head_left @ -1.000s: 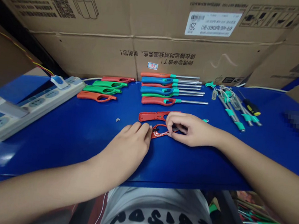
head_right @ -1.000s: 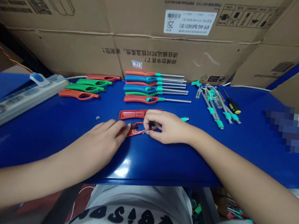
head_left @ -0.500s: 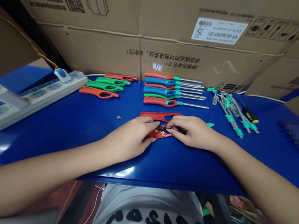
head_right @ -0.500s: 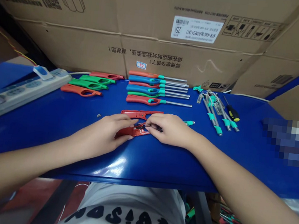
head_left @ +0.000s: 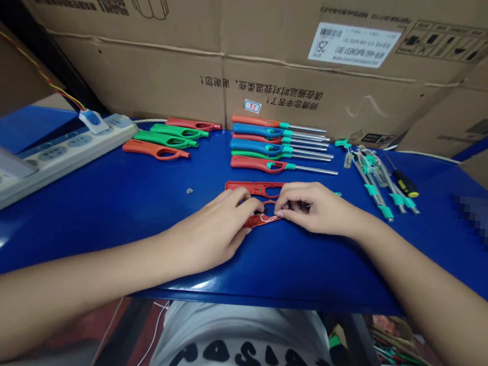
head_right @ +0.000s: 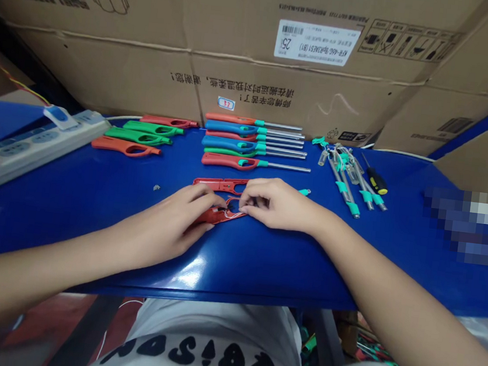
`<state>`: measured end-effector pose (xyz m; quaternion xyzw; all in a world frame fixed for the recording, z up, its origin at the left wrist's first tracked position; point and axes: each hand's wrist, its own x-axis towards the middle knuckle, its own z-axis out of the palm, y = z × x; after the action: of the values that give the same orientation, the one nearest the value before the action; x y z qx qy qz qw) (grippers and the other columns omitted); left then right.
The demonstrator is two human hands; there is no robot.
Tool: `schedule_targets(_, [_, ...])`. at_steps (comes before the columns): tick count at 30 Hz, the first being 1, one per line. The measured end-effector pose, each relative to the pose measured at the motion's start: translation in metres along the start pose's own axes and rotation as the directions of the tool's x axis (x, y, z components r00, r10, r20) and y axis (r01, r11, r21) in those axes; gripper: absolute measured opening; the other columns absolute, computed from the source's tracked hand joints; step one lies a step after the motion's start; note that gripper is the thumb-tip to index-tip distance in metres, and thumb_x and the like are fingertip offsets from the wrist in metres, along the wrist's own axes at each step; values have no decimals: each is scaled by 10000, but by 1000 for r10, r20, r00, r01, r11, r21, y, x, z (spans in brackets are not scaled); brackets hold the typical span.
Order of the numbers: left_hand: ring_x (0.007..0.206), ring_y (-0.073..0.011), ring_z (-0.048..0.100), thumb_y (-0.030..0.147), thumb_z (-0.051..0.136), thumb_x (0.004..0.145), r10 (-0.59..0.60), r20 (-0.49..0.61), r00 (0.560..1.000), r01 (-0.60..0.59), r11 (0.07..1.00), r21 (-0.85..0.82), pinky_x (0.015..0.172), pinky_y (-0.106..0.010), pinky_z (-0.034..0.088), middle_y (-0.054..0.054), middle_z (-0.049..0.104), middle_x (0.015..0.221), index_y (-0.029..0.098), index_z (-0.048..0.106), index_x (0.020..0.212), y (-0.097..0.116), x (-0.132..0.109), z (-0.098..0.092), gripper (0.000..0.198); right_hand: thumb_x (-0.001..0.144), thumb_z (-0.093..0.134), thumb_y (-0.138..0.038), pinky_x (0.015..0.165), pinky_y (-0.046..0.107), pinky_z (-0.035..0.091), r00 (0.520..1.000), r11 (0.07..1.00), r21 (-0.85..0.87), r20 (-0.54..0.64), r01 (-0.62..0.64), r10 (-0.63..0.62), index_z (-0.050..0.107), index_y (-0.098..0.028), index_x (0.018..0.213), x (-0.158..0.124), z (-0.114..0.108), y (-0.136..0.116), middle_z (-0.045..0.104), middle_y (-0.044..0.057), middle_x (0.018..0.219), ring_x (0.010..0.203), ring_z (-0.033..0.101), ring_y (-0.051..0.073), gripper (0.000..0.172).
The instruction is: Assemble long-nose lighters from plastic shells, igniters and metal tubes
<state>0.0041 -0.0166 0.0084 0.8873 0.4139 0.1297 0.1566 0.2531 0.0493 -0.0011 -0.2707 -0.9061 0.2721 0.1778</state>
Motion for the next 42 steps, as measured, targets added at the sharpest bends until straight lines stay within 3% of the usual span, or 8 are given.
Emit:
schedule_targets(10, [1112,-249,533,105,453,982,81,14,997,-81,997,20,993,-416,500,-111,541,1192,208,639,1271,0,-2,1,358,880,624,-183,605,228,466,997,998,51,61,-39,36,709,-152,950,-4,-10,-7,625,33,857,642,547,94,115])
schedule_targets(18, [1101,-276,562,86,473,962,91,42,995,-97,975,199,951,-457,536,-126,556,1232,231,617,1366,3,-3,1,452,902,607,-177,700,255,502,998,1000,-10,57,4,-4,741,-172,963,-7,-14,-5,689,58,944,768,628,133,147])
schedule_targets(25, [1115,-284,570,81,481,949,96,30,995,-100,977,189,957,-456,540,-140,561,1245,158,659,1266,5,-1,-1,372,865,629,-153,614,223,461,998,1000,-9,62,16,-15,695,-159,966,-5,-10,-7,646,34,930,657,546,92,122])
schedule_targets(33, [1147,-284,558,61,495,926,97,7,995,-96,980,172,998,-463,521,-150,553,1278,133,650,1220,4,-1,0,340,853,615,-122,789,253,489,996,998,-58,82,25,-20,671,-190,1033,-4,-1,-9,672,39,1029,891,648,143,200])
schedule_targets(42, [1143,-287,552,53,483,927,114,-6,993,-110,973,205,985,-458,526,-155,552,1282,123,648,1235,6,-2,1,357,860,603,-128,746,249,466,997,992,-128,79,20,-9,639,-199,1023,-5,-2,-13,672,32,1018,893,643,151,181])
